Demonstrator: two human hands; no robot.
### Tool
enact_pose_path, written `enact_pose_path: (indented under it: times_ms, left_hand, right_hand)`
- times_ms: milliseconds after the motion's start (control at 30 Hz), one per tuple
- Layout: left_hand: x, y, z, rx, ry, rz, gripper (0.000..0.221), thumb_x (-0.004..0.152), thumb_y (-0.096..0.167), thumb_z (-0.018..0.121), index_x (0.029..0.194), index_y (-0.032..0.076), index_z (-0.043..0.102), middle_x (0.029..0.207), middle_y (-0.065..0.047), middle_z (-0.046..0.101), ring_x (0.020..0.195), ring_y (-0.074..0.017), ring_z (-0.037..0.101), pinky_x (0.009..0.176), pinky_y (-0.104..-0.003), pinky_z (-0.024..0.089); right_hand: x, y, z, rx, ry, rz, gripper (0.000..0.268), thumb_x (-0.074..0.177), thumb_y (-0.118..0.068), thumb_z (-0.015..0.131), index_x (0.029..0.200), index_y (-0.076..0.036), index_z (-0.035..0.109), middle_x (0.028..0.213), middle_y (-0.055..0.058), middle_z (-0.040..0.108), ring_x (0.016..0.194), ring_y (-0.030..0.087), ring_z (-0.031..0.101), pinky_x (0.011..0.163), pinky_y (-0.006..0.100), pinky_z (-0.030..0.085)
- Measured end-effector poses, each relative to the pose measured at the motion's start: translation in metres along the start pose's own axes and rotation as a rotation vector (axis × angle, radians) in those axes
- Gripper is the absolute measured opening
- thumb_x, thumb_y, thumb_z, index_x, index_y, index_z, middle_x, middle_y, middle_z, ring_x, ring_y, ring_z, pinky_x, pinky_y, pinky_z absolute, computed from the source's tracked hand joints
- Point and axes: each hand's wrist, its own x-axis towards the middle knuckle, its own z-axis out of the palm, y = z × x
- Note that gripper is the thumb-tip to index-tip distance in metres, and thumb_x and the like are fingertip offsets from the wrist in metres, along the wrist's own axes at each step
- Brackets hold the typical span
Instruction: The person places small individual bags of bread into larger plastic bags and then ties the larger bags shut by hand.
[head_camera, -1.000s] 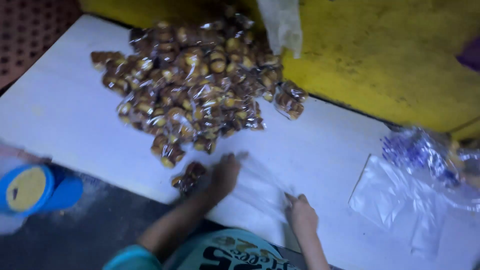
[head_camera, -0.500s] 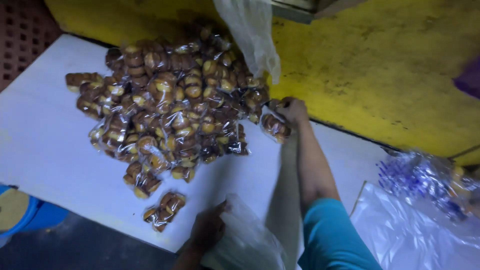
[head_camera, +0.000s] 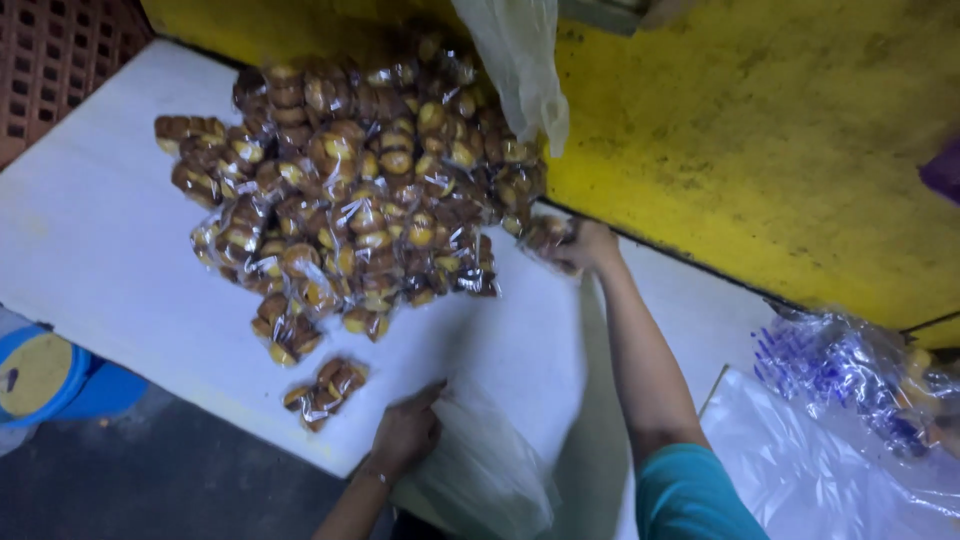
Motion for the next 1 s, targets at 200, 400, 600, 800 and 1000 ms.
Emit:
enact_pose_path:
  times_ms: [200, 400, 600, 800, 1000]
  left_hand:
    - [0.004, 0.005, -0.018, -0.250, -0.067, -0.197, 0.066, 0.080, 0.016, 0.067, 0.145, 0.017, 0.056, 0.110, -0.009, 0.078, 0.089, -0.0310, 0.074, 0.085, -0.041, 0.058]
    - [0.005, -0.005, 0.003, 0.001, 0.224, 0.139, 0.011, 0.072, 0.009, 0.058, 0.068, 0.009, 0.068, 0.132, -0.004, 0.070, 0.056, -0.0249, 0.065, 0.041, -0.041, 0.049]
    - [0.004, -0.005, -0.011, 0.032, 0.173, 0.122, 0.018, 0.077, 0.012, 0.059, 0.076, 0.012, 0.077, 0.134, 0.006, 0.067, 0.054, -0.0186, 0.064, 0.040, -0.037, 0.047]
    - [0.022, -0.004, -0.029, 0.076, -0.153, 0.325, 0.022, 0.083, 0.032, 0.065, 0.094, 0.017, 0.076, 0.114, -0.007, 0.059, 0.070, -0.0226, 0.067, 0.046, -0.040, 0.056]
    - [0.132, 0.003, 0.019, 0.721, -1.047, 0.485, 0.036, 0.098, 0.014, 0.053, 0.130, 0.017, 0.070, 0.136, -0.009, 0.066, 0.122, -0.0332, 0.064, 0.083, -0.052, 0.059]
  right_hand:
    - [-0.029, -0.035, 0.012, -0.123, 0.495, -0.295, 0.051, 0.091, -0.039, 0.071, 0.122, -0.007, 0.047, 0.080, 0.015, 0.069, 0.068, 0.041, 0.065, 0.058, 0.053, 0.047]
    - [0.038, -0.013, 0.044, -0.799, 0.324, -0.027, 0.133, 0.060, -0.082, 0.080, 0.159, -0.015, 0.022, 0.157, 0.016, 0.033, 0.143, 0.039, 0.033, 0.122, 0.059, 0.023]
    - [-0.062, -0.019, 0.031, -0.398, -0.279, 0.160, 0.058, 0.063, -0.028, 0.085, 0.113, -0.005, 0.066, 0.094, 0.018, 0.078, 0.077, 0.032, 0.078, 0.059, 0.041, 0.063]
    - [-0.232, 0.076, 0.106, -0.387, -0.068, 0.395, 0.088, 0.062, -0.060, 0.082, 0.126, -0.010, 0.049, 0.123, 0.014, 0.073, 0.113, 0.035, 0.071, 0.091, 0.044, 0.056]
    - [-0.322, 0.088, 0.170, 1.171, 0.442, 0.200, 0.048, 0.085, -0.027, 0.070, 0.127, -0.005, 0.066, 0.102, 0.016, 0.073, 0.085, 0.027, 0.068, 0.071, 0.038, 0.052]
